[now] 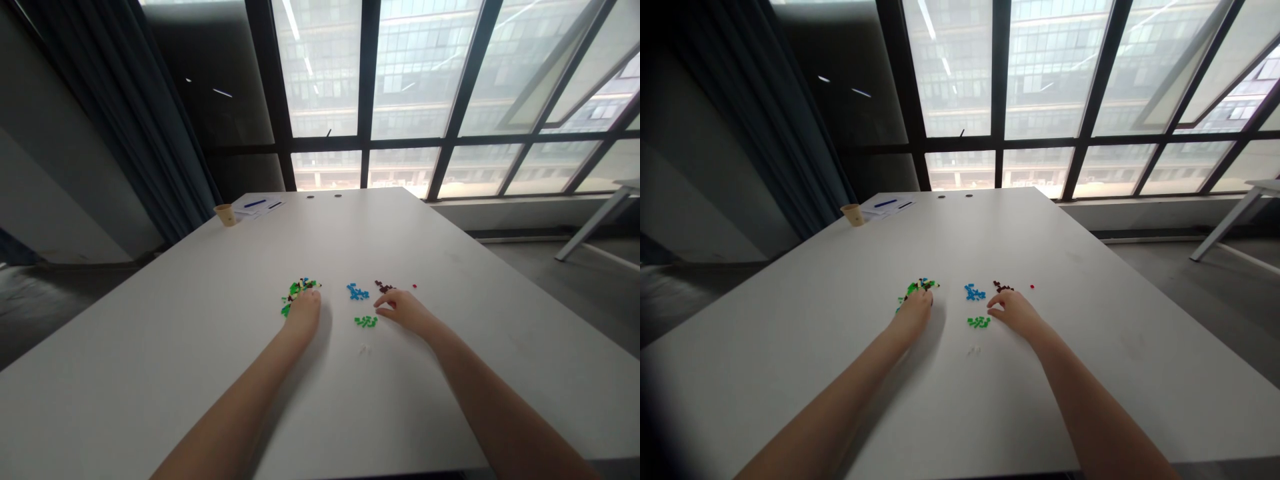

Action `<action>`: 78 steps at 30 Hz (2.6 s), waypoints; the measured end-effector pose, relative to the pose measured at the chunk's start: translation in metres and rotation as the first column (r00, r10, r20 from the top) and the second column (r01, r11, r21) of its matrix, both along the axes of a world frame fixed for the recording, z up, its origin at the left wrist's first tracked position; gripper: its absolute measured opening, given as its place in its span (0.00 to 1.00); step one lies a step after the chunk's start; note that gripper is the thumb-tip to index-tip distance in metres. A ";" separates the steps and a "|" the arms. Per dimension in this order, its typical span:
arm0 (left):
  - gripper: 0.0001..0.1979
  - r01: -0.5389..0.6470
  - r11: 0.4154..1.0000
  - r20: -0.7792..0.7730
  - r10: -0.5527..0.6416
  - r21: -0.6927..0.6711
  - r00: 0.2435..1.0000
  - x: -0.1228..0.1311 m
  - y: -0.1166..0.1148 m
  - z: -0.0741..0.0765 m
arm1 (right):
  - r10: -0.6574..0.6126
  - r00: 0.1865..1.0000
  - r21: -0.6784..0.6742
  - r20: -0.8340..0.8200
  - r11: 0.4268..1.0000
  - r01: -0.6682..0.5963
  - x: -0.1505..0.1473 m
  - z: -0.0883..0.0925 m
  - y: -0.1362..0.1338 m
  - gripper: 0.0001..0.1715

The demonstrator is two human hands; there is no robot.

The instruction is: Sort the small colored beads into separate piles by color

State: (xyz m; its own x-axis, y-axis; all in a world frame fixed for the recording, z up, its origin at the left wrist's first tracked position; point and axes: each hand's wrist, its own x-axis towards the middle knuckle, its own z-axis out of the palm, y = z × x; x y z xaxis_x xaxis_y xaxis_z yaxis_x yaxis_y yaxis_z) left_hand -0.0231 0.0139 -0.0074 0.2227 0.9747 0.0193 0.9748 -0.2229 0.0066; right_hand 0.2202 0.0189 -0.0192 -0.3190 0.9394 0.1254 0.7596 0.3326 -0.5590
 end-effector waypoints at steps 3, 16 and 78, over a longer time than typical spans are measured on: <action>0.13 0.046 0.995 0.098 -0.054 0.085 0.994 0.002 0.002 -0.001 | 0.019 1.000 0.004 0.006 1.000 -0.019 -0.003 0.003 -0.001 0.11; 0.07 0.364 0.880 0.613 -0.475 0.306 0.631 0.020 -0.016 0.011 | 0.210 0.943 0.406 -0.258 0.909 -0.091 -0.037 0.009 -0.018 0.07; 0.05 0.164 0.973 0.704 -0.229 0.159 0.673 0.013 0.006 -0.006 | -0.257 0.961 0.405 0.105 0.893 0.195 -0.029 -0.016 0.010 0.10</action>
